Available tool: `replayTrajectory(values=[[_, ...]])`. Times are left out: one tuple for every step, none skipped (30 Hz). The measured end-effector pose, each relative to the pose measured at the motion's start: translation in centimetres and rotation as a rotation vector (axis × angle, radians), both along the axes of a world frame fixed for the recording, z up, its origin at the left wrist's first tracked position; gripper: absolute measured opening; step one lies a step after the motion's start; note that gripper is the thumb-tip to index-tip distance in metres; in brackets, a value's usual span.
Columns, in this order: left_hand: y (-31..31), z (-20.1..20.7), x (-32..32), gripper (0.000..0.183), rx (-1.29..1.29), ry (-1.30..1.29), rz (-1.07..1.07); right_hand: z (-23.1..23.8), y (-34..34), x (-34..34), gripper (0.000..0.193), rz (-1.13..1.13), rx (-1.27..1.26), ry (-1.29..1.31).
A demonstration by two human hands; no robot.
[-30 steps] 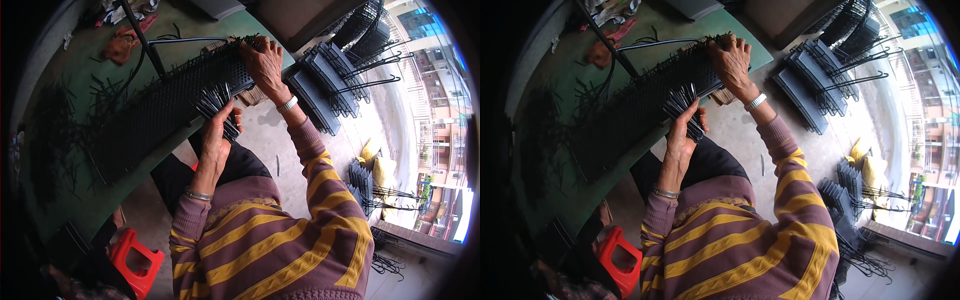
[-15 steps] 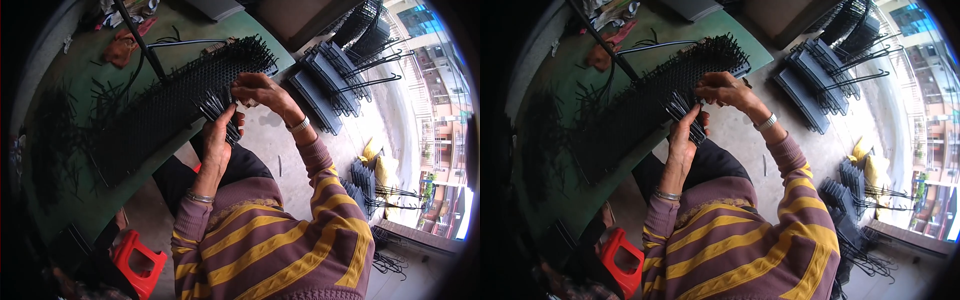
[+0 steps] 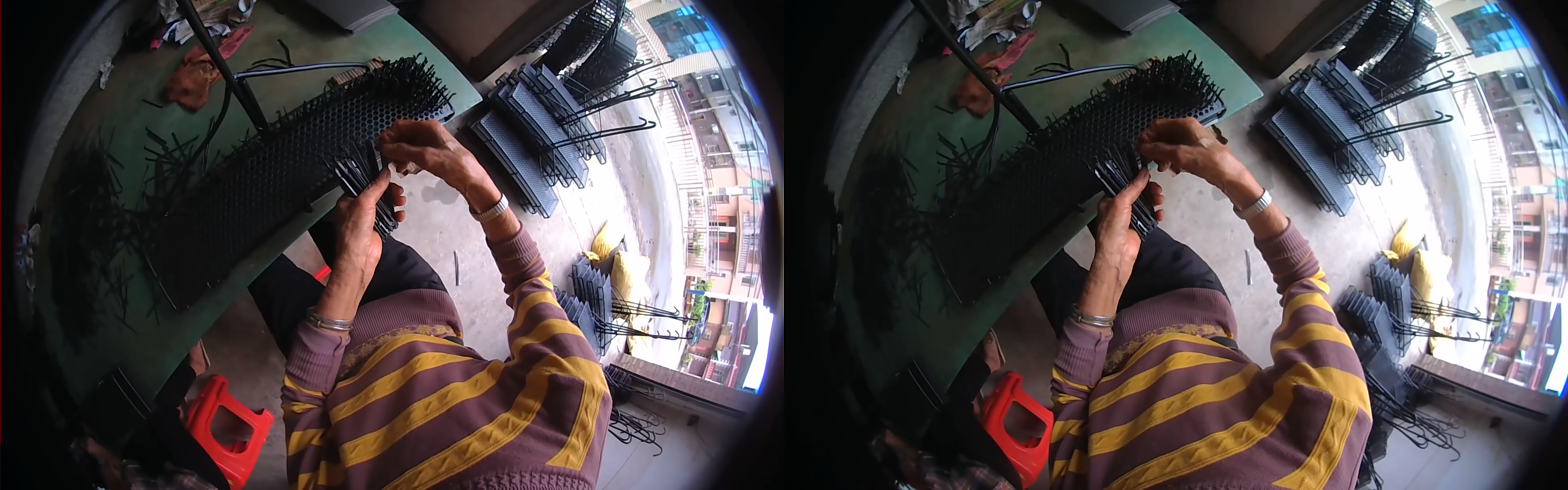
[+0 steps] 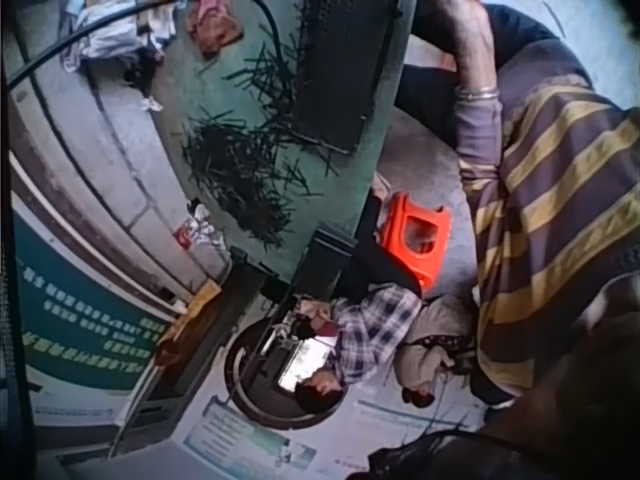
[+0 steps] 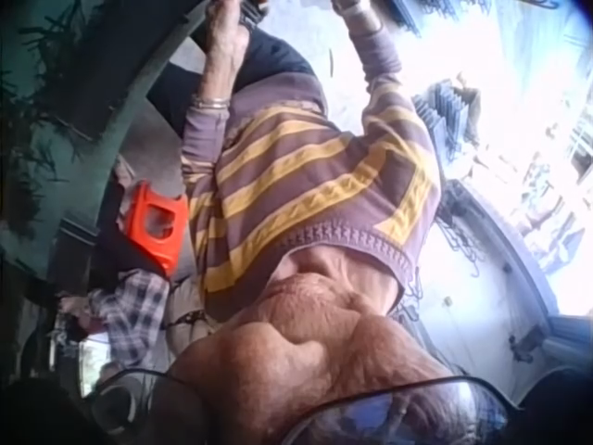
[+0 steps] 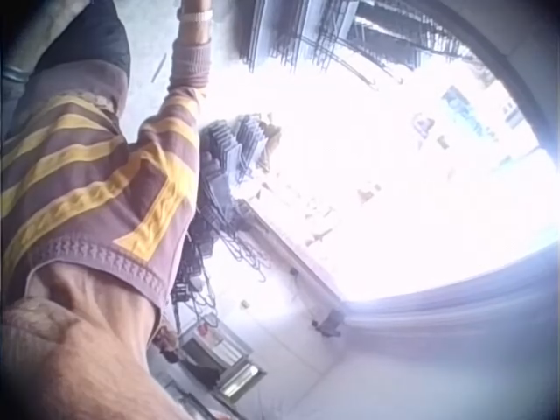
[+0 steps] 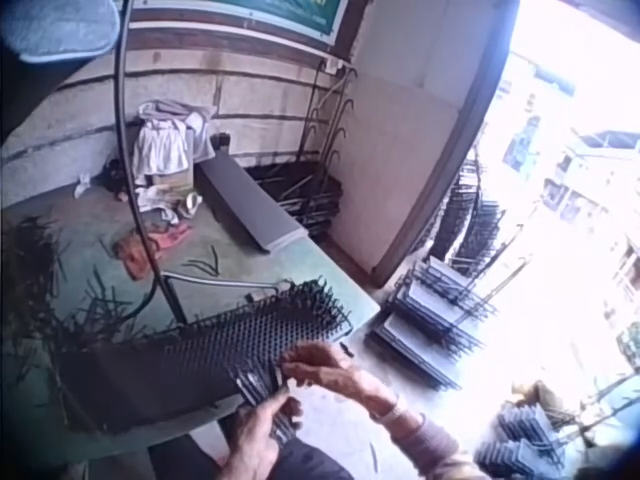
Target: Assembling a plastic doormat by manually inserting bundles of black plastic bristles into a perforated base.
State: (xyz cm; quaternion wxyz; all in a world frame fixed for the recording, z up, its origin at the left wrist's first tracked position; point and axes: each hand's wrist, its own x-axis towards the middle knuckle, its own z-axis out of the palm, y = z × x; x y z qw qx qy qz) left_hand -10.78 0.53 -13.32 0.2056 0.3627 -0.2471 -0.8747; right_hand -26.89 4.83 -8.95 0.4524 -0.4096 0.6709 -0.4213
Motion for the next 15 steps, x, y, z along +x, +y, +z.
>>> replayTrajectory(values=[[0.1, 0.0, 0.0, 0.021, 0.001, 0.0, 0.0, -0.3, 0.0, 0.0, 0.026, 0.01, -0.038, 0.027], [0.1, -0.1, -0.1, 0.02, 0.003, 0.004, 0.005, -0.4, 0.1, 0.0, 0.025, 0.019, -0.077, 0.053], [0.2, 0.0, -0.1, 0.02, 0.004, 0.009, 0.01, -0.4, 0.0, 0.0, 0.025, 0.019, -0.076, 0.053], [0.2, 0.0, 0.0, 0.02, 0.005, 0.009, 0.008, -0.4, 0.0, -0.1, 0.024, 0.036, -0.09, 0.045], [0.1, 0.1, 0.1, 0.02, 0.0, 0.024, -0.025, -0.5, 0.1, -0.1, 0.023, 0.052, -0.103, 0.037], [0.0, 0.2, 0.2, 0.021, -0.006, 0.04, -0.057, -0.4, 0.1, 0.0, 0.023, 0.05, -0.102, 0.037], [-0.1, 0.0, 0.2, 0.021, -0.005, 0.04, -0.056, -0.1, 0.1, 0.2, 0.022, 0.042, -0.128, 0.029], [-0.2, -0.4, 0.2, 0.022, 0.008, 0.054, -0.061, 0.0, 0.1, 0.3, 0.02, 0.035, -0.154, 0.021], [-0.2, -0.6, 0.2, 0.023, 0.021, 0.069, -0.066, -0.2, -0.1, 0.3, 0.02, 0.036, -0.154, 0.02], [-0.2, 0.1, 0.0, 0.023, 0.022, 0.068, -0.069, -0.4, -0.2, 0.1, 0.019, 0.039, -0.166, 0.075], [-0.1, 0.8, -0.2, 0.022, 0.035, 0.069, -0.037, -0.6, -0.3, 0.1, 0.018, 0.042, -0.178, 0.131], [0.0, 1.6, -0.4, 0.022, 0.048, 0.071, -0.006, -0.6, -0.2, 0.1, 0.018, 0.039, -0.177, 0.13], [0.0, 2.0, -0.5, 0.022, 0.048, 0.068, -0.004, -0.1, -0.3, 0.6, 0.019, -0.024, -0.22, 0.176], [-0.1, 2.4, -0.7, 0.022, 0.104, 0.061, 0.033, 0.1, -0.4, 0.9, 0.02, -0.088, -0.264, 0.222], [-0.2, 2.5, -0.7, 0.022, 0.159, 0.054, 0.069, -0.1, -0.6, 0.9, 0.02, -0.088, -0.263, 0.219]])
